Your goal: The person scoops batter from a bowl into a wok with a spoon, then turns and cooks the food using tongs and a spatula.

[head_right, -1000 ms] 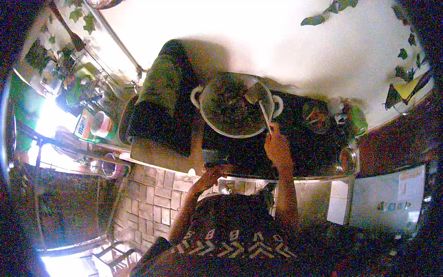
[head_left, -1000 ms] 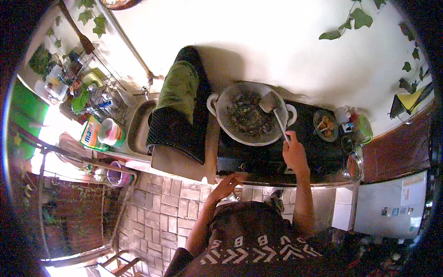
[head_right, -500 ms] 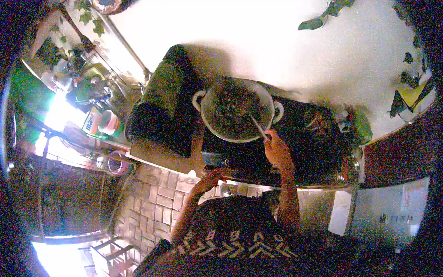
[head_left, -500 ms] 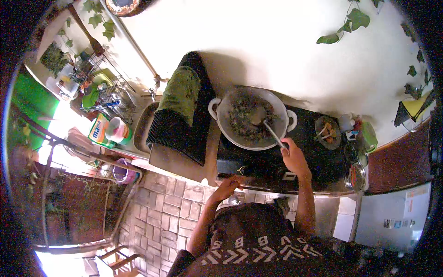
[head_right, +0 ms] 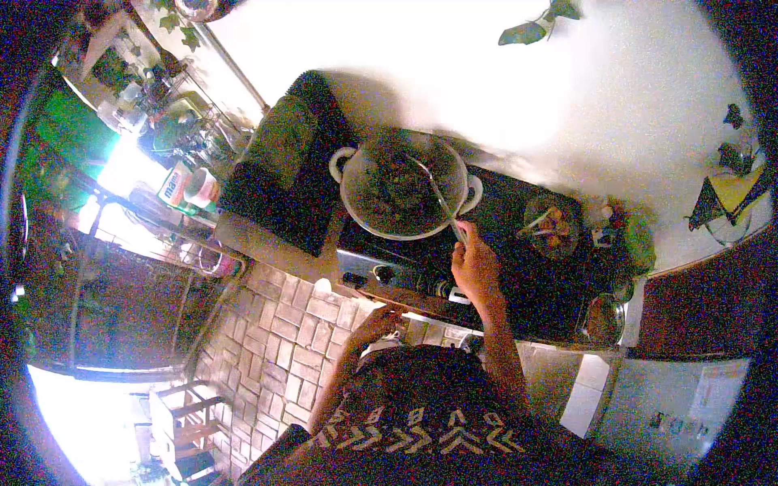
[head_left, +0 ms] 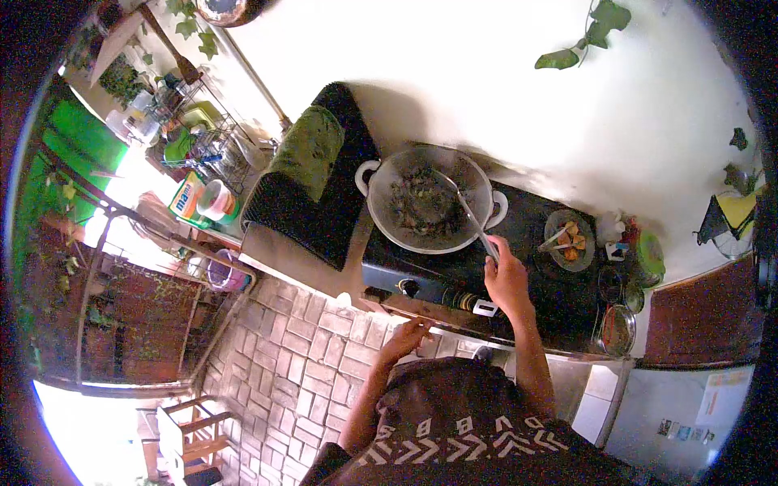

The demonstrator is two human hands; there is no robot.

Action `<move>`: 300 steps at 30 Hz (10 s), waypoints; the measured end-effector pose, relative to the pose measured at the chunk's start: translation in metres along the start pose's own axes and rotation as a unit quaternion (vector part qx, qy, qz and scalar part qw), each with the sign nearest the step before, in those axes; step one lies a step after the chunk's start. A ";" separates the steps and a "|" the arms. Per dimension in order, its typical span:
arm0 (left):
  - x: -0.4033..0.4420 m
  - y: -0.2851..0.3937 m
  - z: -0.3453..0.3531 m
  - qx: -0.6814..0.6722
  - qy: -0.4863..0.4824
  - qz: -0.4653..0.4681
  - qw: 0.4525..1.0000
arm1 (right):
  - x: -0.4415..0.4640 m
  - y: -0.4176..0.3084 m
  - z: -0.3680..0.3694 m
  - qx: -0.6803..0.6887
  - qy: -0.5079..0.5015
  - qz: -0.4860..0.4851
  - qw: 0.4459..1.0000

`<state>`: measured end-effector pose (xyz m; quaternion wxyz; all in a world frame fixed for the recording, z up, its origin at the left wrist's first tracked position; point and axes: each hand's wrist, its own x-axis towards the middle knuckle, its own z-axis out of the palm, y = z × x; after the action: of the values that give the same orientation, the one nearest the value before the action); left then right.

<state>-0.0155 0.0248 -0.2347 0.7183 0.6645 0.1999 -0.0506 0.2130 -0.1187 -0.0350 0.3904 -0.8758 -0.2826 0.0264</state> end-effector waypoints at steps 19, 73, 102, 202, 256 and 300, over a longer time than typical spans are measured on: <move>-0.011 0.030 -0.003 0.090 0.053 0.015 0.994 | 0.002 -0.023 -0.030 -0.105 0.002 -0.117 0.988; 0.003 0.130 0.035 -0.022 -0.010 0.043 0.999 | -0.037 0.016 0.048 0.438 0.031 0.094 0.894; 0.032 0.105 -0.106 0.163 -0.193 0.044 0.967 | -0.060 -0.055 0.069 0.494 0.072 0.323 0.804; 0.000 0.126 -0.138 0.067 -0.185 0.064 0.978 | -0.045 -0.095 0.089 0.035 0.120 0.154 0.980; 0.007 0.095 -0.081 -0.031 -0.161 0.016 0.986 | -0.100 0.058 -0.011 -0.056 0.053 0.171 0.982; -0.040 0.011 0.070 0.016 0.016 -0.021 1.000 | -0.038 0.093 -0.058 0.199 0.036 0.049 0.978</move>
<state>-0.0327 -0.0502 -0.2080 0.7030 0.6724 0.2243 -0.0582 0.2406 -0.2272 -0.0660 0.5650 -0.7939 -0.2137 0.0694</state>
